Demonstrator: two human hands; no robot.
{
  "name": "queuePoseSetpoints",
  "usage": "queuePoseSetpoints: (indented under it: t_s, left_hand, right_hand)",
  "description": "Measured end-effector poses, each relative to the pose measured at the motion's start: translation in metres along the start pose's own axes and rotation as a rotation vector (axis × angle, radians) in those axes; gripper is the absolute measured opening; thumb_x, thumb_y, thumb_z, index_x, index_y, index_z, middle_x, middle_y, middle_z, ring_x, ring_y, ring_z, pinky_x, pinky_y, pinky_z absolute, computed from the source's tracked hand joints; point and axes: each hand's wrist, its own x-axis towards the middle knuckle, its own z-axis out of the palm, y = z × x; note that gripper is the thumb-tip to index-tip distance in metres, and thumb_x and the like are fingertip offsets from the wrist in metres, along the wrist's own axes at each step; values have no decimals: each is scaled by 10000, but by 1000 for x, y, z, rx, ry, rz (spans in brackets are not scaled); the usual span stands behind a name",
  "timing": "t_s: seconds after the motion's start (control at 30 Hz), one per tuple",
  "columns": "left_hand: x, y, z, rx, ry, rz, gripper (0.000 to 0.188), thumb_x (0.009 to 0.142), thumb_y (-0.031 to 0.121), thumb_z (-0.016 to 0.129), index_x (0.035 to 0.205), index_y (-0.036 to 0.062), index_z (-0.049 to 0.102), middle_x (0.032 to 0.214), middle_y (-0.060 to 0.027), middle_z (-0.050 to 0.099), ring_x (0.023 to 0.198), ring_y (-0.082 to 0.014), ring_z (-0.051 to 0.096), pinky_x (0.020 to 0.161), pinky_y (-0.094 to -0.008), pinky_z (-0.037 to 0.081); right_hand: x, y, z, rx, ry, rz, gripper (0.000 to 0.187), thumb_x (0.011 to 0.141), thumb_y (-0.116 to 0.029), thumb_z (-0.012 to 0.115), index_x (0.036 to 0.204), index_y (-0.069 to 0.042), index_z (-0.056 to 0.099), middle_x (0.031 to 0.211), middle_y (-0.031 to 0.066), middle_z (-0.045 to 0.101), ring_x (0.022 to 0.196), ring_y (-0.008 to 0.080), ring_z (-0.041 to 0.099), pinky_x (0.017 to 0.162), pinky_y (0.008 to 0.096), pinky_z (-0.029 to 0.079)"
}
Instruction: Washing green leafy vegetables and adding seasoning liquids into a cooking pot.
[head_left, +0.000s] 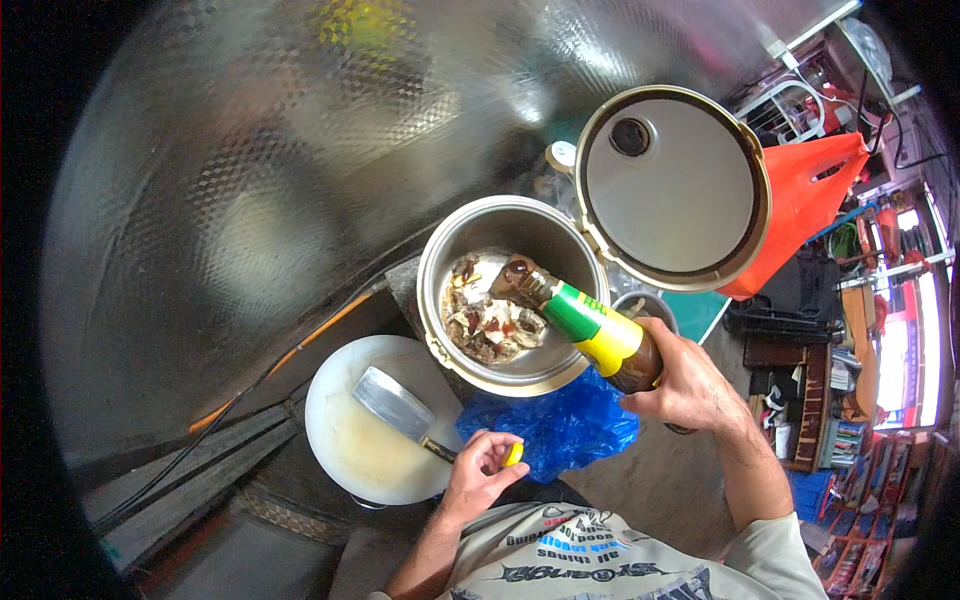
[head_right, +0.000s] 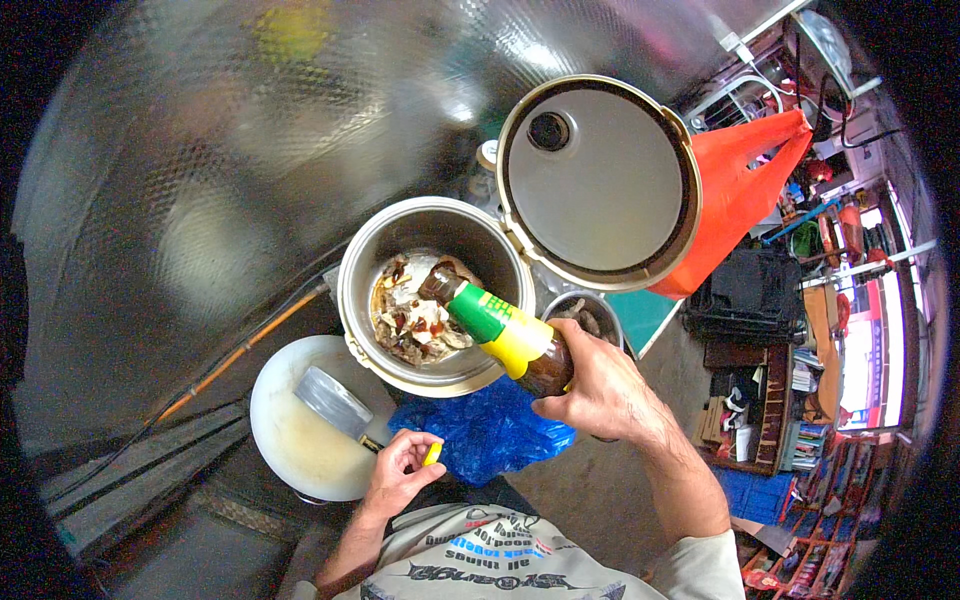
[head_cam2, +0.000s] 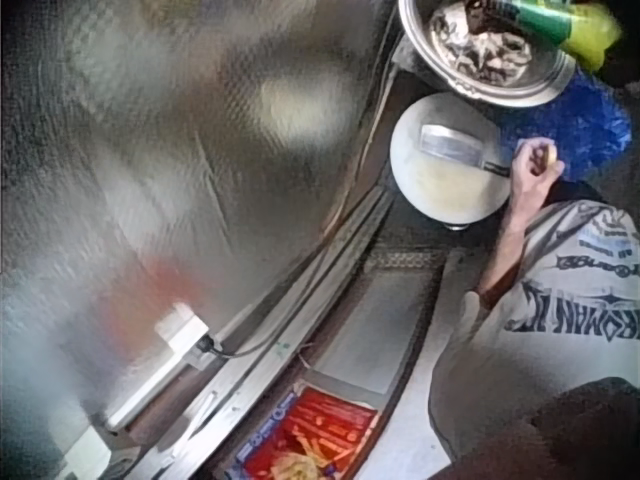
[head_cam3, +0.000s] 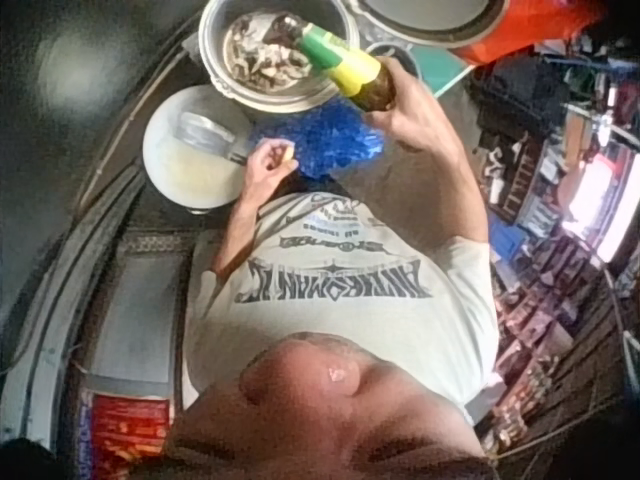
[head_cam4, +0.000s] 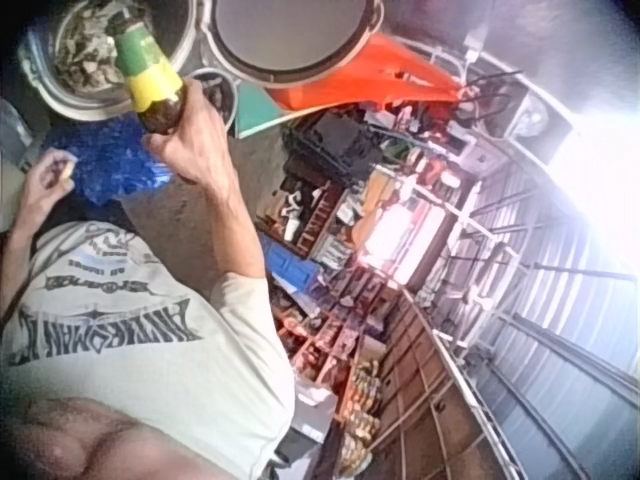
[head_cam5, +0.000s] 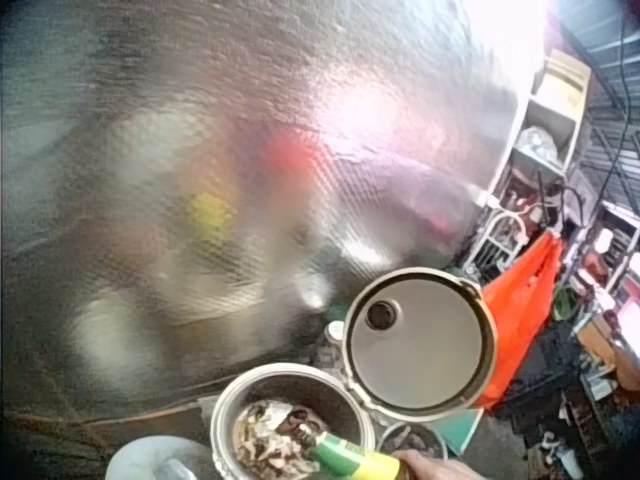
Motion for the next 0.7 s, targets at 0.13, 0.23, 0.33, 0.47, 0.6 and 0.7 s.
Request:
queuePoseSetpoints:
  t_s: [0.13, 0.23, 0.33, 0.47, 0.6, 0.7]
  left_hand:
    - [1, -1, 0, 13, 1, 18, 365, 832, 46, 813, 1159, 23, 653, 953, 36, 489, 798, -25, 490, 691, -175, 429]
    - [1, -2, 1, 15, 33, 58, 352, 809, 62, 831, 1126, 46, 677, 937, 35, 487, 728, -10, 467, 637, -158, 414]
    - [0, -2, 0, 7, 13, 32, 359, 834, 59, 815, 1155, 33, 654, 958, 32, 497, 808, -35, 504, 685, -184, 446]
    - [1, -1, 0, 42, 5, 50, 361, 830, 65, 819, 1152, 37, 656, 962, 29, 498, 809, -39, 506, 684, -182, 444]
    - [0, 0, 1, 10, 3, 51, 372, 823, 67, 824, 1153, 35, 656, 966, 27, 498, 813, -37, 501, 689, -180, 437]
    - [0, 0, 1, 17, 2, 74, 375, 823, 66, 824, 1156, 33, 654, 963, 29, 495, 814, -36, 497, 690, -182, 433]
  right_hand:
    - [-2, 3, 1, 59, 9, -5, 834, 649, -224, 832, 1355, 6, 452, 1154, 250, 659, 1109, 388, 649, 975, 438, 504]
    - [-4, 5, 3, 137, 5, 25, 839, 644, -214, 840, 1356, 10, 457, 1154, 234, 663, 1096, 352, 659, 975, 415, 503]
    - [-7, 5, 5, 153, 30, 28, 835, 644, -213, 844, 1353, 12, 465, 1154, 221, 665, 1090, 325, 662, 969, 405, 504]
    - [-12, 7, 4, 161, 42, 38, 830, 642, -207, 849, 1348, 11, 472, 1163, 218, 661, 1095, 319, 659, 971, 396, 502]
    - [-17, 10, 4, 182, 18, 89, 832, 638, -205, 855, 1347, 13, 477, 1168, 211, 654, 1112, 307, 645, 987, 383, 491]
    - [-19, 20, 7, 214, 29, 78, 837, 635, -204, 858, 1348, 15, 477, 1171, 205, 651, 1116, 296, 638, 992, 380, 484]
